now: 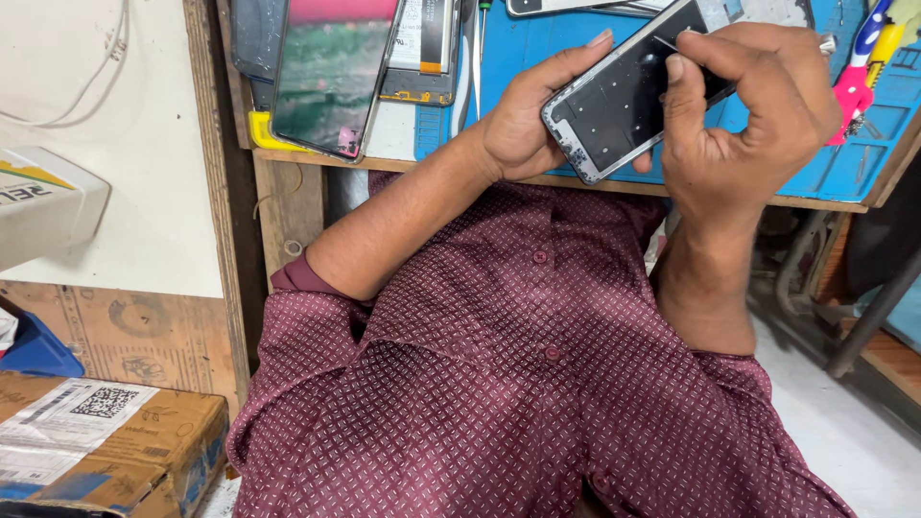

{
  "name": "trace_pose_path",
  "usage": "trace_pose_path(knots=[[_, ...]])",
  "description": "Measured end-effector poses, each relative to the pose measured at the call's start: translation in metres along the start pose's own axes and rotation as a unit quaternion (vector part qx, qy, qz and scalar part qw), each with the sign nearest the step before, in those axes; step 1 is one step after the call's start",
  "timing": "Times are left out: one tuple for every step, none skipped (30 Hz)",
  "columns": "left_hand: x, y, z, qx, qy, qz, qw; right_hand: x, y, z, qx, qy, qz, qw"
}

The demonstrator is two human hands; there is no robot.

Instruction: The person holds a disassembled smartphone and uses a small metal tool to scrape and pry along the edges of the screen assembly. They repeatedly rotate the device and work on different sides to separate the screen from the frame.

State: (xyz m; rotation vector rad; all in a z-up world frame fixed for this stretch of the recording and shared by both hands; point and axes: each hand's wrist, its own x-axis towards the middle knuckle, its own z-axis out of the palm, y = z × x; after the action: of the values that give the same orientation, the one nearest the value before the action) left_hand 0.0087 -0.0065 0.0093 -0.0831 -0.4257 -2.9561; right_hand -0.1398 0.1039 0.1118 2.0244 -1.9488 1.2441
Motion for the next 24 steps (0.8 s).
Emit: trace_pose_path(knots=[[0.0, 0.0, 0.0, -0.005, 0.001, -0.002, 1.0, 0.001, 0.001, 0.0, -0.005, 0.004, -0.004, 1.0], [0.0, 0.001, 0.0, -0.011, 0.002, -0.005, 1.0, 0.002, 0.002, -0.001, -0.011, 0.011, -0.007, 1.0], [0.0, 0.001, 0.0, -0.005, 0.003, -0.005, 1.0, 0.003, 0.003, -0.001, -0.015, 0.016, -0.008, 1.0], [-0.001, 0.002, 0.0, -0.001, 0.003, -0.005, 1.0, 0.003, 0.005, -0.002, -0.02, 0.021, -0.009, 1.0], [-0.001, 0.002, 0.0, 0.004, 0.003, -0.005, 1.0, 0.005, 0.008, -0.005, -0.022, 0.023, -0.008, 0.999], [0.0, 0.002, 0.001, 0.008, -0.005, -0.009, 1.0, 0.005, 0.01, -0.008, -0.024, 0.022, -0.005, 0.999], [0.001, 0.002, 0.001, 0.012, -0.014, -0.014, 1.0, 0.006, 0.012, -0.011, -0.025, 0.022, -0.002, 0.999], [0.001, 0.002, 0.002, 0.015, -0.023, -0.018, 0.999, 0.008, 0.014, -0.015, -0.025, 0.018, 0.005, 1.0], [0.002, 0.003, 0.003, 0.007, -0.04, -0.026, 0.999, 0.009, 0.015, -0.016, -0.025, 0.019, 0.004, 0.999], [0.002, 0.005, 0.003, -0.001, -0.058, -0.034, 0.998, 0.011, 0.016, -0.018, -0.025, 0.019, 0.004, 0.999], [0.002, 0.004, 0.003, -0.008, -0.068, -0.042, 0.997, 0.012, 0.017, -0.018, -0.025, 0.023, -0.003, 0.999], [0.002, 0.004, 0.003, -0.015, -0.076, -0.049, 0.996, 0.013, 0.017, -0.019, -0.044, 0.03, -0.01, 0.999], [0.003, 0.003, 0.004, -0.021, -0.076, -0.056, 0.995, 0.013, 0.018, -0.019, -0.063, 0.038, -0.017, 0.997], [0.002, 0.003, 0.005, -0.022, -0.08, -0.061, 0.995, 0.011, 0.016, -0.02, -0.101, 0.05, -0.025, 0.993], [0.002, 0.003, 0.005, -0.023, -0.084, -0.067, 0.994, 0.009, 0.016, -0.022, -0.139, 0.061, -0.033, 0.988], [0.002, 0.004, 0.005, -0.022, -0.089, -0.071, 0.993, 0.007, 0.02, -0.022, -0.093, 0.061, 0.001, 0.994], [0.002, 0.004, 0.005, -0.019, -0.095, -0.072, 0.993, 0.004, 0.025, -0.022, -0.046, 0.06, 0.036, 0.996], [0.001, 0.005, 0.004, -0.016, -0.101, -0.072, 0.992, 0.001, 0.031, -0.022, -0.012, 0.061, 0.063, 0.996], [0.001, 0.005, 0.004, -0.01, -0.107, -0.07, 0.992, -0.002, 0.036, -0.021, 0.022, 0.063, 0.09, 0.994], [0.001, 0.005, 0.004, -0.013, -0.109, -0.072, 0.991, -0.005, 0.042, -0.02, 0.043, 0.066, 0.11, 0.991], [0.0, 0.006, 0.004, -0.015, -0.111, -0.073, 0.991, -0.008, 0.044, -0.02, 0.046, 0.067, 0.114, 0.99], [0.0, 0.006, 0.005, -0.026, -0.108, -0.079, 0.991, -0.01, 0.046, -0.02, 0.048, 0.067, 0.118, 0.99], [0.0, 0.007, 0.004, -0.026, -0.107, -0.083, 0.99, -0.014, 0.045, -0.02, 0.032, 0.065, 0.105, 0.992], [-0.001, 0.008, 0.004, -0.026, -0.106, -0.087, 0.99, -0.014, 0.046, -0.019, 0.027, 0.064, 0.095, 0.993]])
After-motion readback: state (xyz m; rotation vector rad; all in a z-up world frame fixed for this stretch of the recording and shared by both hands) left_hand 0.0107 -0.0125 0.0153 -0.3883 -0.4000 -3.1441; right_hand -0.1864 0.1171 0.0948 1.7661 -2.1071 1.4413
